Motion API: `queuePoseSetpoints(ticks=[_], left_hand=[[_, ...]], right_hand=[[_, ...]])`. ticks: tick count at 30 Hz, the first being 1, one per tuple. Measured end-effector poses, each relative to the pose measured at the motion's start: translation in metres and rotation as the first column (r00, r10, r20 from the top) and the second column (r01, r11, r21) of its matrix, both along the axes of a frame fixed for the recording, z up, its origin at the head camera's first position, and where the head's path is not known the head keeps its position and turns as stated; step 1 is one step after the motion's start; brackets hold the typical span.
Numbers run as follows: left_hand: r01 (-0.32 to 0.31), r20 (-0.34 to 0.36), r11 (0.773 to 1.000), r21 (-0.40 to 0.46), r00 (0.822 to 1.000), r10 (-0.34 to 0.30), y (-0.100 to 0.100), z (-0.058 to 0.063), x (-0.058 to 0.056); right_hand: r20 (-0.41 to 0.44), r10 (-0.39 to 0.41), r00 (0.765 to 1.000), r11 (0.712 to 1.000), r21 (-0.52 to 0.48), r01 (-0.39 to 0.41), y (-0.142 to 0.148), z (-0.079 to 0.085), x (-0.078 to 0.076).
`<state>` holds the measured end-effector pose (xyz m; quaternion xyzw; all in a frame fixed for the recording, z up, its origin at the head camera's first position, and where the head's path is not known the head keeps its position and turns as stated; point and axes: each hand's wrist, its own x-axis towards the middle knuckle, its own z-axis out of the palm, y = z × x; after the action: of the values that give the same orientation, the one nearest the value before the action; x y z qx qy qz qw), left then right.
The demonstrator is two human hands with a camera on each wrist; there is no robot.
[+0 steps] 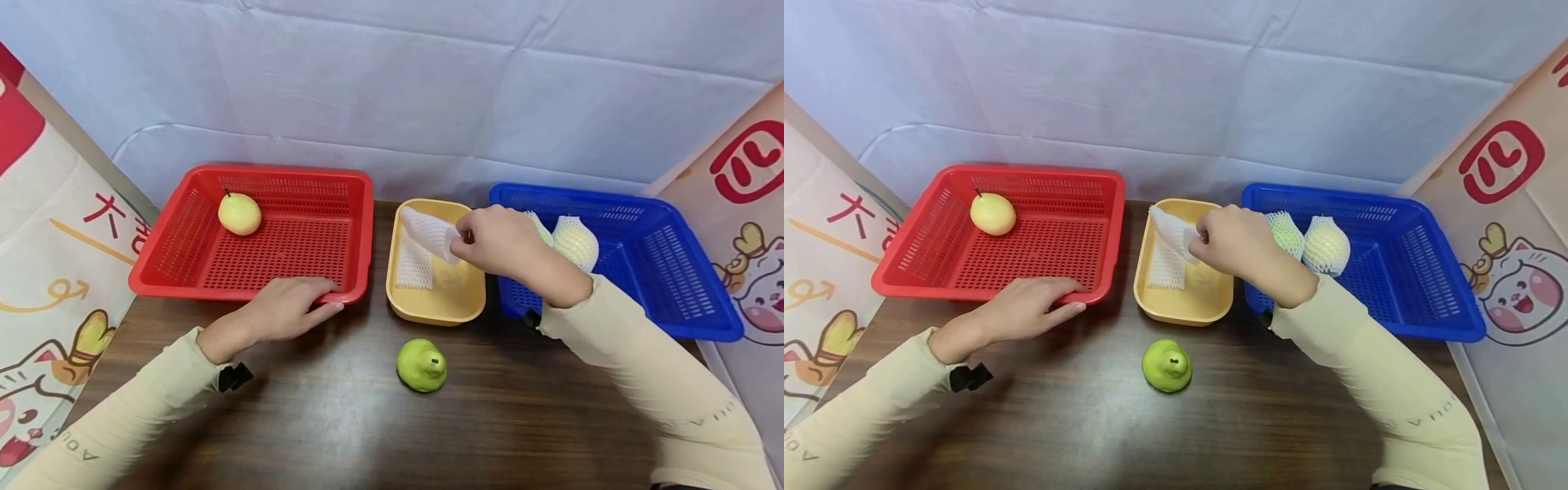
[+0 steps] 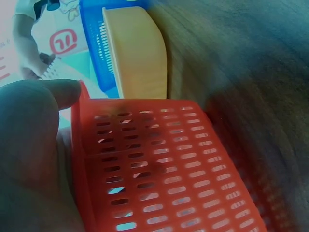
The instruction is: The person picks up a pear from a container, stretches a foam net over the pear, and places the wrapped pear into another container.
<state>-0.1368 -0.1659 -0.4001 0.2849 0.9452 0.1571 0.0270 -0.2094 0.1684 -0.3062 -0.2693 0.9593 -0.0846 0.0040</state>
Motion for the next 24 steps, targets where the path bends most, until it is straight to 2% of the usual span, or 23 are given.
queuePoseSetpoints(ticks=[5, 10, 12, 16, 18, 20, 24], left_hand=[[-0.015, 0.075, 0.999, 0.035, 0.997, 0.012, -0.001, 0.005, -0.001], [-0.042, 0.16, 0.991, 0.124, 0.987, 0.022, 0.0, 0.011, -0.003], [-0.057, 0.153, 0.986, 0.154, 0.988, 0.033, 0.001, 0.014, -0.004], [-0.087, 0.065, 0.971, 0.223, 0.995, 0.075, 0.001, 0.02, -0.004], [-0.102, 0.022, 0.955, 0.279, 0.995, 0.1, 0.001, 0.024, -0.005], [-0.113, 0.004, 0.929, 0.353, 0.993, 0.119, 0.002, 0.03, -0.006], [-0.15, 0.038, 0.866, 0.476, 0.988, 0.151, 0.003, 0.041, -0.01]], right_hand=[[-0.003, 0.017, 1.0, 0.999, -0.029, -0.017, 0.004, 0.005, 0.007], [-0.038, 0.026, 0.999, 0.998, -0.06, -0.028, 0.007, 0.006, 0.014], [-0.048, 0.022, 0.999, 0.997, -0.074, -0.025, 0.008, 0.007, 0.016], [-0.056, 0.025, 0.998, 0.994, -0.105, -0.031, 0.008, 0.008, 0.019], [-0.065, 0.04, 0.997, 0.992, -0.121, -0.048, 0.007, 0.008, 0.021], [-0.073, 0.056, 0.996, 0.988, -0.137, -0.065, 0.007, 0.008, 0.024], [-0.075, 0.087, 0.993, 0.979, -0.178, -0.099, 0.006, 0.008, 0.029]])
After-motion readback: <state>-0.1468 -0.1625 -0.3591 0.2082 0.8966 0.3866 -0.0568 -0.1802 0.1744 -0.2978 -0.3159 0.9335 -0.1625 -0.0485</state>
